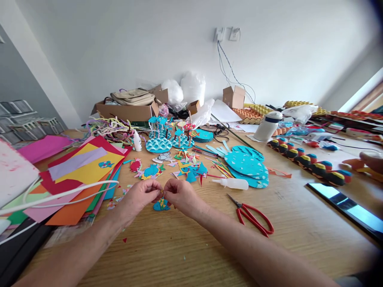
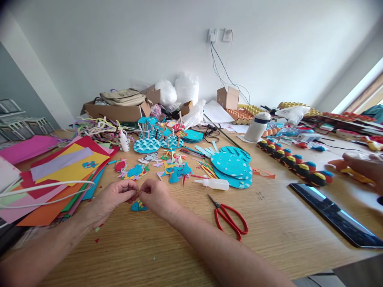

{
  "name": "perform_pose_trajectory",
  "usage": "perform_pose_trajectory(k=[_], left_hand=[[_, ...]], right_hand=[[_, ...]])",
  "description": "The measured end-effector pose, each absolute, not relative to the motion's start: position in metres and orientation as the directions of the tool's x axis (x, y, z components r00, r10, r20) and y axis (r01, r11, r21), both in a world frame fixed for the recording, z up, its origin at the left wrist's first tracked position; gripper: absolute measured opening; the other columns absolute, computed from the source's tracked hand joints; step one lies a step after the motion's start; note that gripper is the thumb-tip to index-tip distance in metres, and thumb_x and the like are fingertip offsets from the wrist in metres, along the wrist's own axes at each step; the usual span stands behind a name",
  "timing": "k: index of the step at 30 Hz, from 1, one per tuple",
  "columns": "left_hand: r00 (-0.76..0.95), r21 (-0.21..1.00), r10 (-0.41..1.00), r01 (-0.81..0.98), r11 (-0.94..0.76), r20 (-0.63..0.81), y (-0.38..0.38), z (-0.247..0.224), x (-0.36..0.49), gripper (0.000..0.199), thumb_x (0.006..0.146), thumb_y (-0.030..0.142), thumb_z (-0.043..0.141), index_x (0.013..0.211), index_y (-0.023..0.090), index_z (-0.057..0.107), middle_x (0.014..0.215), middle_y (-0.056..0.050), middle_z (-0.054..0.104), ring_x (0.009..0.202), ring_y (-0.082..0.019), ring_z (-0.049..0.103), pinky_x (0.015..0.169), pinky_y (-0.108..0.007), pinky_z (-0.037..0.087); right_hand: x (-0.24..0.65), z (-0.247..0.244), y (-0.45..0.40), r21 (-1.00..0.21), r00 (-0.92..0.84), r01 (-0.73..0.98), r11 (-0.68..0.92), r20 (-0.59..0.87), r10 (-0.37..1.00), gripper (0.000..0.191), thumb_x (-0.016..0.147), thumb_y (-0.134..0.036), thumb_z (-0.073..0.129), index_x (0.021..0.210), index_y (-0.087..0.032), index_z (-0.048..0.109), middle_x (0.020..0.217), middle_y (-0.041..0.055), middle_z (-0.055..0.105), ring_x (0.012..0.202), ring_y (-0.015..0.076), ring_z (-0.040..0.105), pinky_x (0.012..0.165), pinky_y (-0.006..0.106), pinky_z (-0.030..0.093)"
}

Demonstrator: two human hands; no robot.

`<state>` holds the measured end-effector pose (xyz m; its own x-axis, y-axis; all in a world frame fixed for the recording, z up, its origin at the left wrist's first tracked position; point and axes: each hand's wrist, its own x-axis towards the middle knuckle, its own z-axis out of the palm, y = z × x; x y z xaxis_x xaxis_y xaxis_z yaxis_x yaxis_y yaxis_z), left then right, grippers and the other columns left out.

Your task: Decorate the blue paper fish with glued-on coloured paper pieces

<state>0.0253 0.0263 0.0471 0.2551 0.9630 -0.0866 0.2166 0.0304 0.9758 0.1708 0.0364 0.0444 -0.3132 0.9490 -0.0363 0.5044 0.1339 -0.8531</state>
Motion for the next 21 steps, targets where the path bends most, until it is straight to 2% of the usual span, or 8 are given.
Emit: perform_pose_trajectory(k=[7, 21], left_hand=[[0.215, 0.975, 0.974, 0.221, 0.025, -0.074, 0.0253, 0.0483, 0.0273, 0.01, 0.067, 0.025, 0.054, 0.071, 0.016, 0.055, 0.063, 0.003, 0.055, 0.061, -0.011, 0.048, 0.056, -0.021, 0.036], [0.229, 0.972, 0.969, 0.231, 0.041, -0.095, 0.0282, 0.0521, 0.0334, 0.011, 0.065, 0.025, 0.054, 0.071, 0.015, 0.053, 0.064, 0.002, 0.056, 0.063, -0.012, 0.051, 0.059, -0.023, 0.038]], right_hand=[[0.1708, 0.0447, 0.0365, -0.877, -0.271, 0.468, 0.109, -0.024, 0.962, 0.003, 0.066, -0.019, 0.055, 0.064, -0.017, 0.053, 0.054, -0.0044, 0.051, 0.048, 0.0067, 0.047, 0.041, 0.016, 0.03], [0.1757, 0.0407, 0.0409, -0.882, -0.28, 0.453, 0.132, -0.001, 0.96, 0.008, 0.068, -0.016, 0.054, 0.06, -0.016, 0.053, 0.051, -0.0038, 0.054, 0.047, 0.0069, 0.05, 0.042, 0.016, 0.032]])
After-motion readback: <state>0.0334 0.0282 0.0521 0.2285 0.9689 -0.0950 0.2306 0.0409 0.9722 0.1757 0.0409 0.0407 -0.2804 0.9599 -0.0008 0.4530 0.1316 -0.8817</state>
